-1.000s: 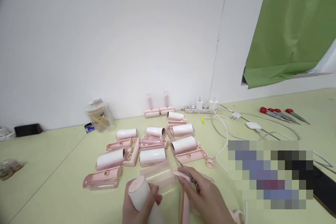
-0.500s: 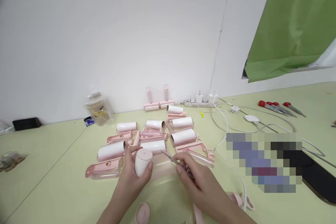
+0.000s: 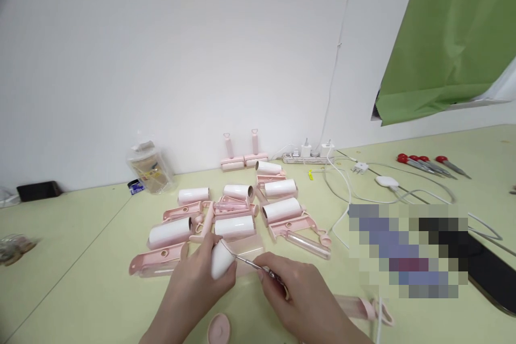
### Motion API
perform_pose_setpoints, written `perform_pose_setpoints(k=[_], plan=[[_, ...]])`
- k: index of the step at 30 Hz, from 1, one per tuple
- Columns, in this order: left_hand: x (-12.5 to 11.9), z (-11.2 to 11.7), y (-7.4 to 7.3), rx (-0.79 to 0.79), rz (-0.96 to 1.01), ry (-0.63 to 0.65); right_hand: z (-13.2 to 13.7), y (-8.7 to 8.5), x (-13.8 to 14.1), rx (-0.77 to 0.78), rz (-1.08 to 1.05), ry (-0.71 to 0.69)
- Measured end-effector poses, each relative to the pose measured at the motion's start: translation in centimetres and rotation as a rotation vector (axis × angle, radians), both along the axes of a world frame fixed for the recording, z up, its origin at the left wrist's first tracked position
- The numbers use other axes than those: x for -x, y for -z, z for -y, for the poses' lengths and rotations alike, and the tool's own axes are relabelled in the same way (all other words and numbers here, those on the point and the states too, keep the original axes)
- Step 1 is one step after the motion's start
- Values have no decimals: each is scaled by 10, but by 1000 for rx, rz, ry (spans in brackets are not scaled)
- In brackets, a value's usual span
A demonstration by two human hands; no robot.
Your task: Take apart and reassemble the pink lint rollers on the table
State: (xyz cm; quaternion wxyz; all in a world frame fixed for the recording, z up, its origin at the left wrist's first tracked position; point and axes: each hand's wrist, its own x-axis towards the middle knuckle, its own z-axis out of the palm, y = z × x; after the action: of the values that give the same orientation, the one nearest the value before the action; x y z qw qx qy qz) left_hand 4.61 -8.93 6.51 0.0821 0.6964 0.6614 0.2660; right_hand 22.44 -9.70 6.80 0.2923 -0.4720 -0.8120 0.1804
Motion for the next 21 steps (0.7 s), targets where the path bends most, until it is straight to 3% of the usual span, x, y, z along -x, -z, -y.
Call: perform_pose_setpoints(k=[4, 9, 11, 13, 17, 19, 21], plan=[[3, 2, -3, 52, -67, -5, -6, 7, -3, 20, 34, 47], [12, 6, -21, 171, -118, -26, -11, 1, -10, 93, 74, 107], [18, 6, -28, 159, -62, -86, -8, -3, -5, 65, 84, 27], [24, 5, -33, 119, 55, -136, -5, 1, 8, -7, 143, -146], [31, 2, -37, -34, 388, -156, -2, 30, 44, -276, 369, -536], [33, 1, -36, -113, 518, -170, -3, 45, 55, -354, 450, -583], [35, 2, -35, -159, 592, -181, -6, 48, 57, -343, 441, -597]])
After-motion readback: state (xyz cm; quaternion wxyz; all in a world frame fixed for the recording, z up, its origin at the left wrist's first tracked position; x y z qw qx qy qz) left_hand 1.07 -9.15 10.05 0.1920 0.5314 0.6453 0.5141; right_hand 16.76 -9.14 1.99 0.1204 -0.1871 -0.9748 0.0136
